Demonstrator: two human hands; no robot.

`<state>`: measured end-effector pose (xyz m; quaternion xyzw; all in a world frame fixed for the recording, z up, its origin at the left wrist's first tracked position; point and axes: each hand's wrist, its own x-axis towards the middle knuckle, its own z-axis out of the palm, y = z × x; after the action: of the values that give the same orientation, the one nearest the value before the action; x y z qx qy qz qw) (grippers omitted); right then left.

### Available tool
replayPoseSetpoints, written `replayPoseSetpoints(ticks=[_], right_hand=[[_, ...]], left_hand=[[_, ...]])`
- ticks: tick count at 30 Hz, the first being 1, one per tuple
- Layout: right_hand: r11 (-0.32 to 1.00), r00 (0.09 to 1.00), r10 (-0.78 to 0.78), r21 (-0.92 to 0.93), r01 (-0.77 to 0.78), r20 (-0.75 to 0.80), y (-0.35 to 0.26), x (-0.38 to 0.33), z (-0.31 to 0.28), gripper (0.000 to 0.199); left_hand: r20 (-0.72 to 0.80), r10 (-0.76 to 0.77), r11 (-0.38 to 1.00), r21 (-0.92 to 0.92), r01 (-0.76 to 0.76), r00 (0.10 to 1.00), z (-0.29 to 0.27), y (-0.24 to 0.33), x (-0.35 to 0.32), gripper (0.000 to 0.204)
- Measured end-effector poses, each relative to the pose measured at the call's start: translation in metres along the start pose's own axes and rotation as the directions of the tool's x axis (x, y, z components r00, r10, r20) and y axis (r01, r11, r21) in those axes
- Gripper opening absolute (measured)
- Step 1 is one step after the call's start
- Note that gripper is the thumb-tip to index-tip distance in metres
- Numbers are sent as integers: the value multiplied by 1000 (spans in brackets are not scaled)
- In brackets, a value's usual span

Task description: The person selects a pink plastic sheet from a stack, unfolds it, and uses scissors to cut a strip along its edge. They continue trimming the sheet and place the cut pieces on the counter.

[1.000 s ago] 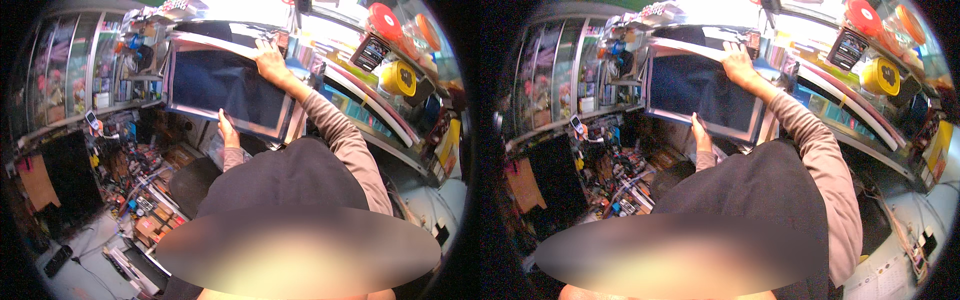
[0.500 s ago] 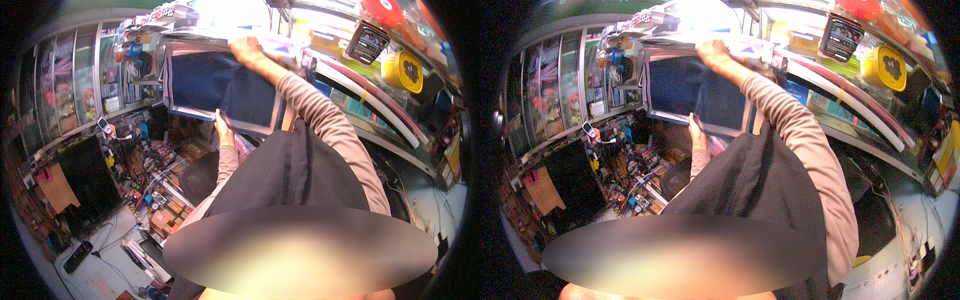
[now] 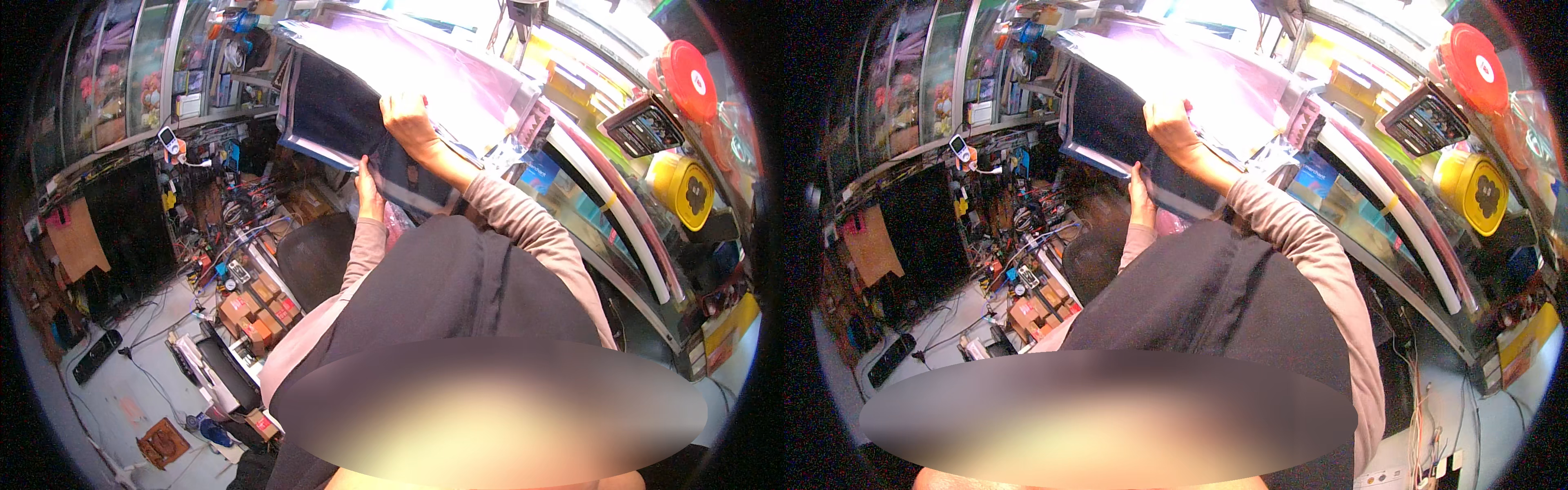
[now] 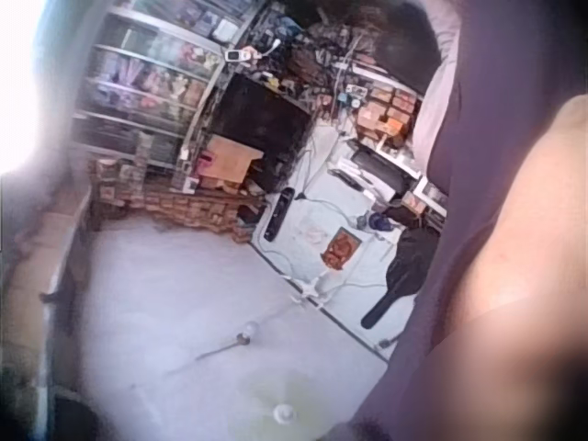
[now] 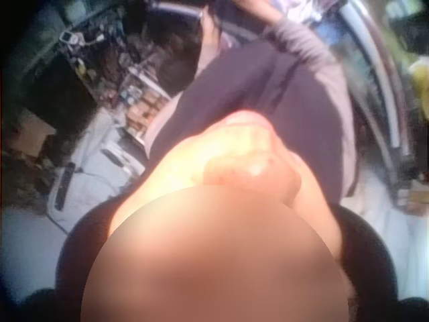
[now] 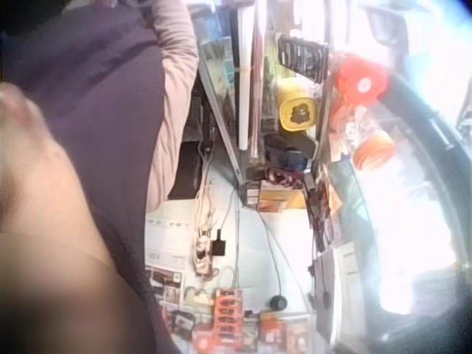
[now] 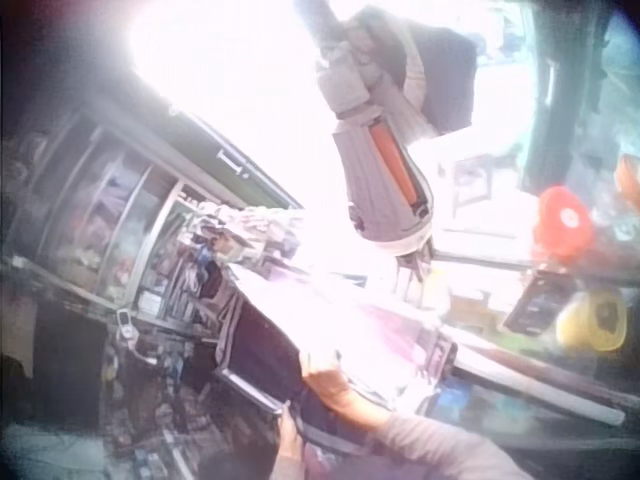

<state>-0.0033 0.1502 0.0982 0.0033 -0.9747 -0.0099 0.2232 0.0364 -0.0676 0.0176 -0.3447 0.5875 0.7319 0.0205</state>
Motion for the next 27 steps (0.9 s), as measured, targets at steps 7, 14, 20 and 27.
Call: replayPoseSetpoints(ticks=[7,14,20,27], right_hand=[[999,1000,3,37,-2,-27,-6,-9,-1,21],[968,984,177,183,-171,-19,19,9,4,27],[876,849,253,261,-404,465,97,52,15,48],[874,827,378,134,-467,416,87,49,15,49]], left_hand=[[-41,-40,995,85,44,998,2,3,-8,46],[-21,-42,994,100,44,999,5,6,-5,42],[-1,28,999,-34,-28,1000,12,3,-4,32],[-57,63,998,12,-62,996,10,2,0,34]])
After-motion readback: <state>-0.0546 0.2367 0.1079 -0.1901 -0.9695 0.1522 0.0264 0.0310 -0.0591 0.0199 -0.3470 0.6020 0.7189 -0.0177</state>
